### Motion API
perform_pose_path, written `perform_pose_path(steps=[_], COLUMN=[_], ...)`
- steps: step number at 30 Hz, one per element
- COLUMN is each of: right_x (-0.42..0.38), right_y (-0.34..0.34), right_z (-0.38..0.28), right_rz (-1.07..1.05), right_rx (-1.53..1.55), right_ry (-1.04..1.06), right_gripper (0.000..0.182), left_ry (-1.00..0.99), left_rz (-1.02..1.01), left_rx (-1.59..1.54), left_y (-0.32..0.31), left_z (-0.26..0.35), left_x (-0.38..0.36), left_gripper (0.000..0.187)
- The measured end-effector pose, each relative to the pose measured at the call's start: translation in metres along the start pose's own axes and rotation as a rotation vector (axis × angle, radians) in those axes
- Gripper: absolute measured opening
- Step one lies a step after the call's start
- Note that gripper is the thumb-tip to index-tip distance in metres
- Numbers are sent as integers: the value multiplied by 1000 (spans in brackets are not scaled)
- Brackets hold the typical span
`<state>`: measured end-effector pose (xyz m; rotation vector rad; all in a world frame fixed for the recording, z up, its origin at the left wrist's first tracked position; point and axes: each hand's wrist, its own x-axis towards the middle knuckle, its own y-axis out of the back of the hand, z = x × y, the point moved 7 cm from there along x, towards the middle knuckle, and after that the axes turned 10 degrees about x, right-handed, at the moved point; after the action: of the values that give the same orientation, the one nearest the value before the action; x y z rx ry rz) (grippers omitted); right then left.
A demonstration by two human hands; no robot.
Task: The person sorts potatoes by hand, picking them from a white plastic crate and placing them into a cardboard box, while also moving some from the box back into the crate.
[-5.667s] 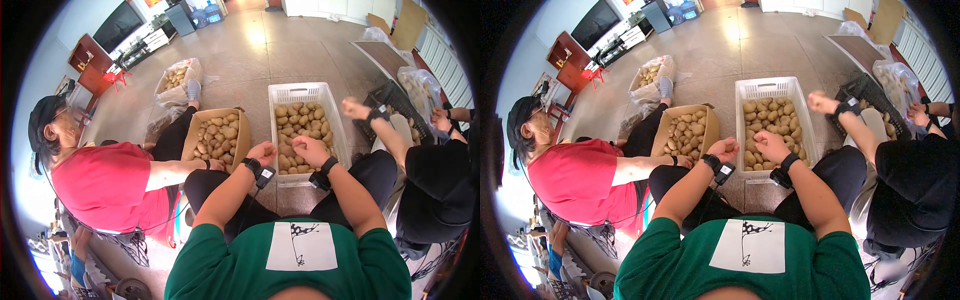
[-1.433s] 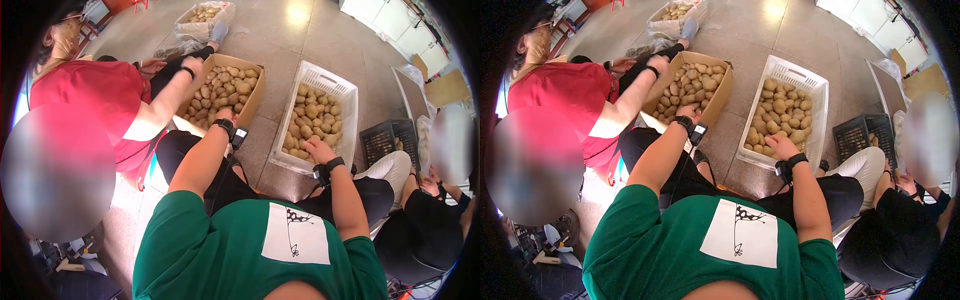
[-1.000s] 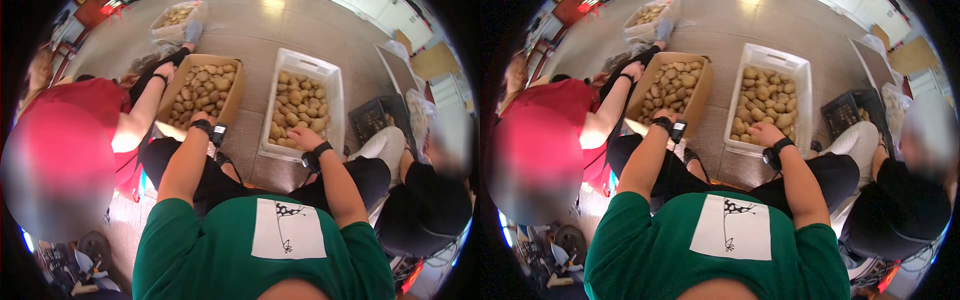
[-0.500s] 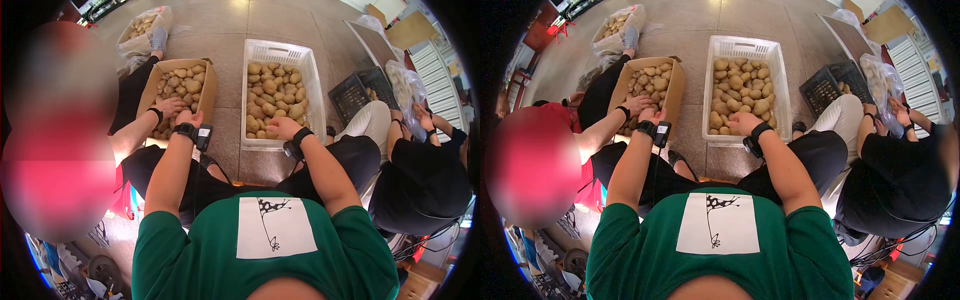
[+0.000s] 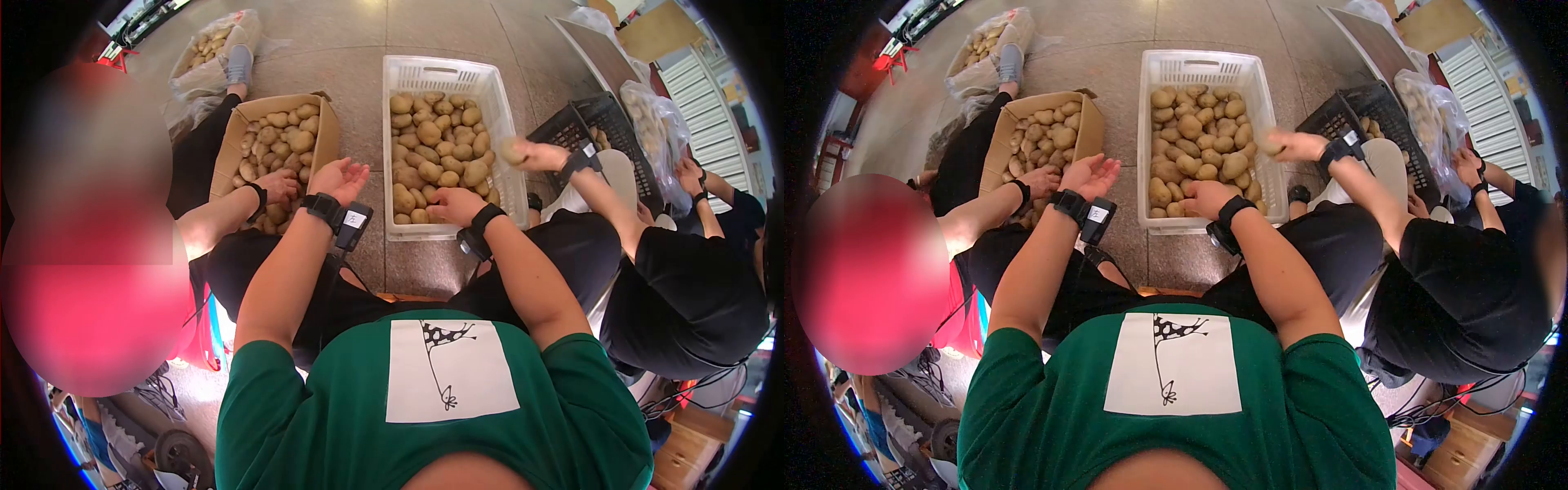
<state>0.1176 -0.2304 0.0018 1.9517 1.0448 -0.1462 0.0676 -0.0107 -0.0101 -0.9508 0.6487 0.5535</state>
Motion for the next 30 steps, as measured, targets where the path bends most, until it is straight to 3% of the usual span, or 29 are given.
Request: perform_pose_path(steps=[9,15,18,20,23,24,26,30], right_x=[5,11,10,4,5,5,14,8], right_y=[-2,19,35,53,59,57,36,26], right_z=[-1,2,4,2,20,26,52,27], right_rz=[13,142,251,449,579,579,327,195], right_rx=[39,233,267,156,1,2,-27,-55], right_ry=[-1,12,26,45,65,64,-152,-201], right_gripper=[38,33,31,28,30,30,37,45], left_ry=[76,94,85,88,95,102,109,108], left_rz=[0,-25,-38,-36,-40,-45,-43,-47], left_rx=[70,112,136,140,150,153,154,160], left_y=[-21,-26,-27,-27,-30,-31,-33,-32], left_z=[-13,-18,-19,-21,-22,-22,-22,-21], left_x=[-6,2,6,8,9,8,6,4], left_gripper=[22,22,23,23,23,23,23,23])
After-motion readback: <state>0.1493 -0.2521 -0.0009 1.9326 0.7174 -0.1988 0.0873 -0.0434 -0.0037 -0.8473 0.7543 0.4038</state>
